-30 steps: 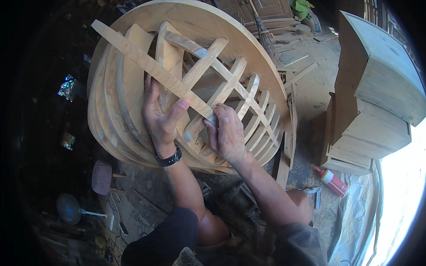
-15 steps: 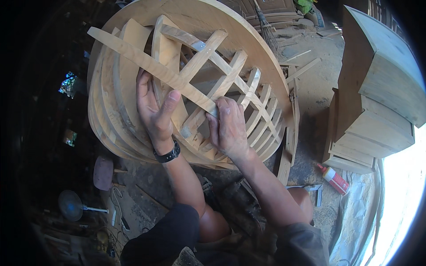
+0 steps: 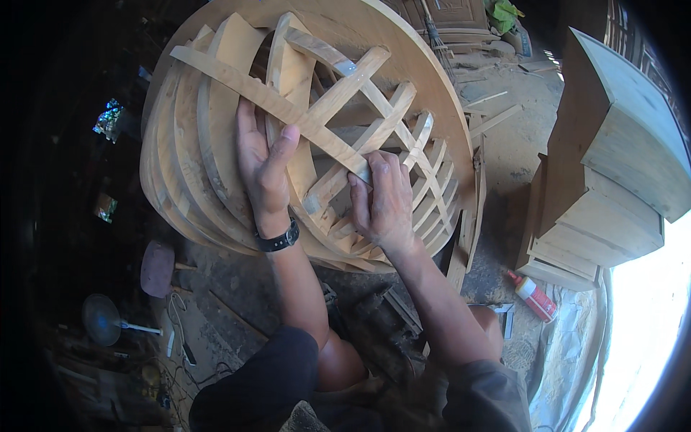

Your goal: The person fits a curved wooden strip into a large circular wooden frame, applies adhesive from a bottle, and smooths the surfaces of the assembly using a power sander.

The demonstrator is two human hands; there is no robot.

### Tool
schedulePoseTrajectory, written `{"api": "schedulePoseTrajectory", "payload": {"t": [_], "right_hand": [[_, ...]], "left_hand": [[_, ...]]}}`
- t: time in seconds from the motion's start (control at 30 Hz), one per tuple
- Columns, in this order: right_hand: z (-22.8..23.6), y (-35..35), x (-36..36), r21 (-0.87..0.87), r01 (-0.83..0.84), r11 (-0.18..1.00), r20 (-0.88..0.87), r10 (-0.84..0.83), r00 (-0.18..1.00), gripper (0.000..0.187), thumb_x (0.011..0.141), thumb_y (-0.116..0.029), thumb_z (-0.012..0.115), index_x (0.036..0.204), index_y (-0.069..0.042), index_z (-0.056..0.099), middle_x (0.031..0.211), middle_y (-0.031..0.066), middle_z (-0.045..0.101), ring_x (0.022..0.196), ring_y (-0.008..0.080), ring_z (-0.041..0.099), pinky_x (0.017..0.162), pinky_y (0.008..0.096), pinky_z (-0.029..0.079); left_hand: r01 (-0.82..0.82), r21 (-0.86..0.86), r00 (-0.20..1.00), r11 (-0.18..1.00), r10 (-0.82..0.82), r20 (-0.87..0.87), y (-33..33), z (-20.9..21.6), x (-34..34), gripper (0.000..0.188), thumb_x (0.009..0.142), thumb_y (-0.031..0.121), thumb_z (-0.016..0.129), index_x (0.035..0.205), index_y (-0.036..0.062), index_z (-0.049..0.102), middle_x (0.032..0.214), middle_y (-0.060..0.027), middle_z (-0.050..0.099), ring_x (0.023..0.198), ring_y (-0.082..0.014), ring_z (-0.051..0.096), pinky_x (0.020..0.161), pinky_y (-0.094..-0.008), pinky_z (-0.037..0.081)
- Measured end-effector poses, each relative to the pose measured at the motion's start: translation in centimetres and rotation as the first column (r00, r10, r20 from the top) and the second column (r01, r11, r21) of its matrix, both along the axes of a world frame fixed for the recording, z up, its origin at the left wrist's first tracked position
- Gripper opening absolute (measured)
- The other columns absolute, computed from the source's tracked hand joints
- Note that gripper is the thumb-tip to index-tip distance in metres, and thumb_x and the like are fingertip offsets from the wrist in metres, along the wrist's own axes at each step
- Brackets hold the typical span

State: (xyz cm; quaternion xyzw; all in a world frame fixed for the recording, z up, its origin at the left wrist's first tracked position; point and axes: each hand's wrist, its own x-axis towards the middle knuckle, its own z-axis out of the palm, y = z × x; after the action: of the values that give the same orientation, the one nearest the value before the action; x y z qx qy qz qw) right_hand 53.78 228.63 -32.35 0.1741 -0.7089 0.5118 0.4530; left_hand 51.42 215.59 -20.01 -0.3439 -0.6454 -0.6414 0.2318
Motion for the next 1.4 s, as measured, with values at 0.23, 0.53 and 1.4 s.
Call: {"api": "schedulePoseTrajectory", "payload": {"t": [0.23, 0.53, 1.4], "right_hand": [[1.1, 0.0, 0.9, 0.021, -0.038, 0.999, -0.011, 0.038, 0.999, 0.036, 0.088, 0.003, 0.060, 0.122, 0.007, 0.048, 0.106, 0.0235, 0.055, 0.095, 0.0374, 0.056, 0.086, 0.0431, 0.045], [1.7, -0.9, 0.5, 0.048, 0.004, 0.999, -0.040, -0.002, 0.999, 0.033, 0.096, -0.003, 0.054, 0.127, 0.005, 0.045, 0.114, 0.0197, 0.051, 0.103, 0.0288, 0.052, 0.095, 0.0360, 0.041], [3.0, -1.0, 1.0, 0.096, 0.066, 0.993, -0.075, -0.059, 0.995, 0.035, 0.092, -0.001, 0.060, 0.126, 0.003, 0.050, 0.115, 0.0185, 0.053, 0.098, 0.0297, 0.056, 0.086, 0.0358, 0.046]], "left_hand": [[-0.065, -0.118, 0.997, 0.991, 0.059, -0.055, -1.0, -0.2, -0.8, 0.073, 0.091, 0.012, 0.065, 0.149, -0.0073, 0.026, 0.141, -0.0176, 0.047, 0.129, -0.0206, 0.046, 0.108, -0.0338, 0.037], [-0.177, -0.014, 0.970, 0.984, 0.172, -0.175, -1.2, -0.6, -1.9, 0.067, 0.091, 0.026, 0.071, 0.142, -0.0037, 0.040, 0.132, -0.0173, 0.055, 0.124, -0.0241, 0.051, 0.105, -0.0361, 0.041], [-0.078, 0.075, 0.986, 0.994, 0.066, 0.156, -1.0, -0.4, 0.4, 0.063, 0.091, 0.026, 0.074, 0.135, -0.0077, 0.045, 0.127, -0.0137, 0.059, 0.116, -0.0161, 0.056, 0.100, -0.0304, 0.044]]}}
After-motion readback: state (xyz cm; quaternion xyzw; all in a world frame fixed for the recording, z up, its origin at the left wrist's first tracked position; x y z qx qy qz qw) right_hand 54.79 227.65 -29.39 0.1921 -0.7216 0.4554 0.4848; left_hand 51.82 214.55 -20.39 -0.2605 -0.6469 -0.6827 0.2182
